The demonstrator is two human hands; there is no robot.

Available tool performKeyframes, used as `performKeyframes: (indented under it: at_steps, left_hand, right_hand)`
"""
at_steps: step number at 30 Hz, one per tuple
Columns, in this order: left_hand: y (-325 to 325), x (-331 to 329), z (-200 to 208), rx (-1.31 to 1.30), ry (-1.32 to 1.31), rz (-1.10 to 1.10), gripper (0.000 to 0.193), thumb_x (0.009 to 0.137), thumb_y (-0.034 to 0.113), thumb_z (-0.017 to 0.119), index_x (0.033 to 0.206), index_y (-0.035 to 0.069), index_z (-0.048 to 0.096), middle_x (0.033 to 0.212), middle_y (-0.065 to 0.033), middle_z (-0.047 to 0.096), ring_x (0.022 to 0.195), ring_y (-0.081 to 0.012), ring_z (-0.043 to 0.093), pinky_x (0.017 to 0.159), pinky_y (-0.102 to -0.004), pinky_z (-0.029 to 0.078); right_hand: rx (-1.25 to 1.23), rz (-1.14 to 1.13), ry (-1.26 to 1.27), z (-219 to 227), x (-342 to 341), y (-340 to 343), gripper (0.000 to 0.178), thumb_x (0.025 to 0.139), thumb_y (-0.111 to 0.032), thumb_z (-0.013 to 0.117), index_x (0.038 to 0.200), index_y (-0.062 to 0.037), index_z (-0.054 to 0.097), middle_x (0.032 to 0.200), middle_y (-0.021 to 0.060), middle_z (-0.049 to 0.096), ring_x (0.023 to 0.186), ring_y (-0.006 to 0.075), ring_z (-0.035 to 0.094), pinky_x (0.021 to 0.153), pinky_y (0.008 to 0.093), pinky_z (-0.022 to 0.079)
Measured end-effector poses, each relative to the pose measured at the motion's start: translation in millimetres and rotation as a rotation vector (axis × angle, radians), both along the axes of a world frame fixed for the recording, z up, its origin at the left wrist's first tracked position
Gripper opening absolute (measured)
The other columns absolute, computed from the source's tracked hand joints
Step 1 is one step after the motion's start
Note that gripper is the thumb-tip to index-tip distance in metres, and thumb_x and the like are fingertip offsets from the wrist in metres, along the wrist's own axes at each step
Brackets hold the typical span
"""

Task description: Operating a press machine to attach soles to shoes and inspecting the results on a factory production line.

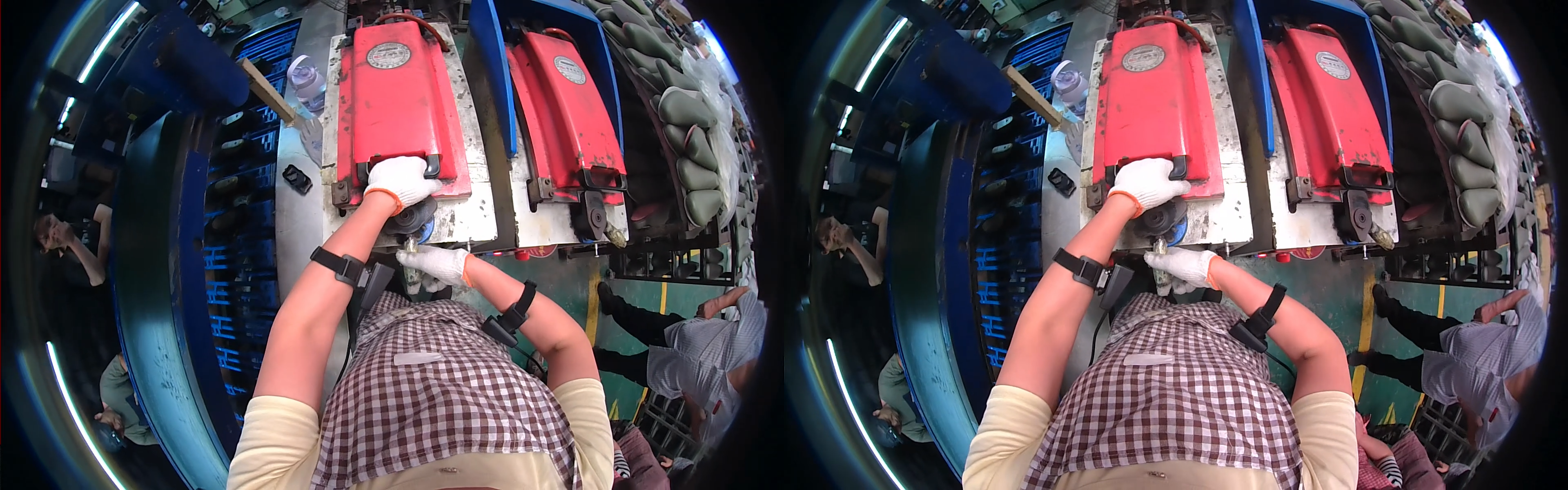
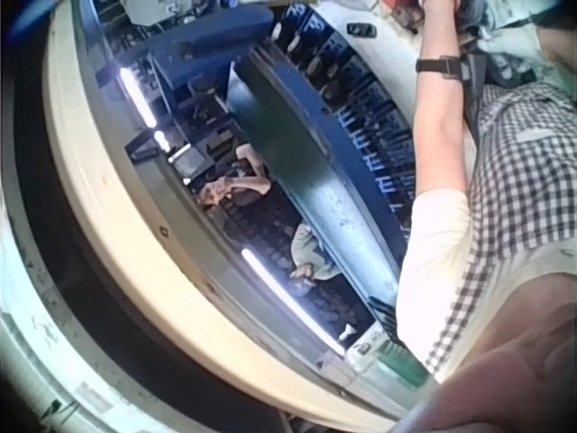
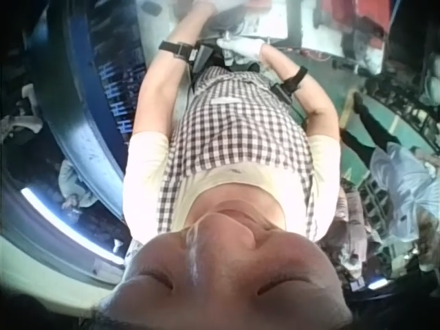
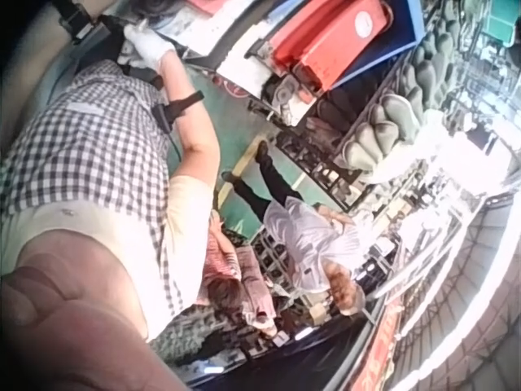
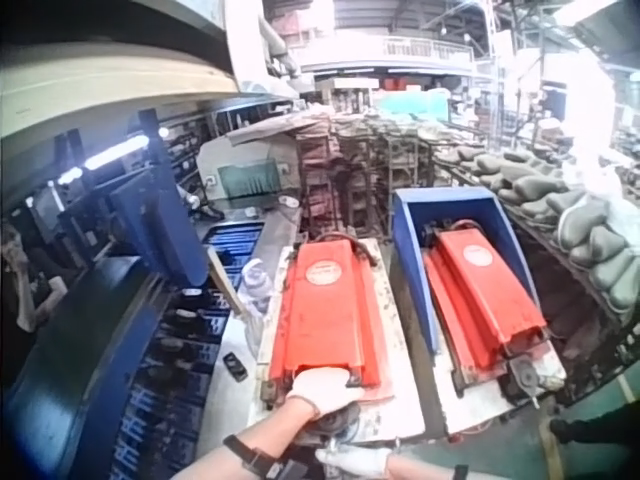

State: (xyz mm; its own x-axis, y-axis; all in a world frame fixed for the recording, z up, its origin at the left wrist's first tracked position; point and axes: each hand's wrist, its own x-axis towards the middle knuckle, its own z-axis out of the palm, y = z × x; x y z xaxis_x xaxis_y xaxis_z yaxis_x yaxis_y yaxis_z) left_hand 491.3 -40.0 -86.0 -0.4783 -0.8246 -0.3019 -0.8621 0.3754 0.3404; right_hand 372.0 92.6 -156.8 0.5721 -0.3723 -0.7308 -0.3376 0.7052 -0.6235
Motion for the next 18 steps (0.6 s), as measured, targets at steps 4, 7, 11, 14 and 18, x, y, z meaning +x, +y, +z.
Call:
performKeyframes:
  at_steps: [4, 7, 11, 14, 18]
  left_hand:
    - [-0.1, 0.0, 2.2, 0.026, -0.002, 0.012, 0.049, 0.085, 0.052, 0.065, 0.100, 0.007, 0.076, 0.101, -0.0192, 0.075, 0.095, -0.0365, 0.073, 0.086, -0.0469, 0.056]
    - [2.7, -1.4, 7.3, -0.051, 0.054, -0.020, 0.048, 0.086, 0.052, 0.065, 0.098, 0.006, 0.075, 0.098, -0.0191, 0.074, 0.093, -0.0366, 0.073, 0.085, -0.0478, 0.057]
    - [-3.5, 11.0, 51.5, -0.064, 0.127, -0.088, 0.050, 0.088, 0.053, 0.063, 0.090, 0.003, 0.067, 0.089, -0.0225, 0.071, 0.087, -0.0400, 0.070, 0.080, -0.0486, 0.054]
    - [-9.4, 21.2, 106.8, -0.161, 0.144, -0.073, 0.042, 0.090, 0.047, 0.064, 0.100, 0.007, 0.068, 0.093, -0.0200, 0.072, 0.091, -0.0383, 0.070, 0.082, -0.0459, 0.054]
    - [-28.0, 31.3, 159.8, -0.530, 0.358, -0.128, 0.036, 0.090, 0.031, 0.070, 0.119, 0.009, 0.069, 0.105, -0.0156, 0.073, 0.098, -0.0334, 0.071, 0.087, -0.0411, 0.055]
  right_hand:
    - [0.210, -0.160, -0.143, 3.3, 13.1, 5.3, 0.059, 0.104, -0.062, 0.047, 0.126, -0.0071, 0.054, 0.108, 0.0218, 0.072, 0.089, 0.0313, 0.072, 0.076, 0.0408, 0.056]
    - [0.277, -0.162, -0.381, -49.2, 35.4, 3.5, 0.077, 0.103, -0.063, 0.049, 0.148, -0.0018, 0.044, 0.125, 0.0293, 0.068, 0.108, 0.0411, 0.071, 0.093, 0.0486, 0.058]
    - [-0.016, 0.188, -0.004, 6.7, 3.7, -13.1, 0.067, 0.102, -0.057, 0.056, 0.139, -0.0017, 0.052, 0.110, 0.0210, 0.073, 0.075, 0.0238, 0.075, 0.063, 0.0333, 0.061]
    - [-0.101, 0.163, -0.108, 31.9, -34.3, -28.2, 0.060, 0.104, -0.054, 0.054, 0.137, -0.0036, 0.053, 0.113, 0.0200, 0.073, 0.077, 0.0235, 0.075, 0.064, 0.0329, 0.061]
    - [-0.337, -0.117, -0.089, 54.5, -57.8, -68.9, 0.050, 0.103, -0.048, 0.058, 0.129, -0.0050, 0.056, 0.107, 0.0110, 0.073, 0.074, 0.0158, 0.072, 0.058, 0.0279, 0.055]
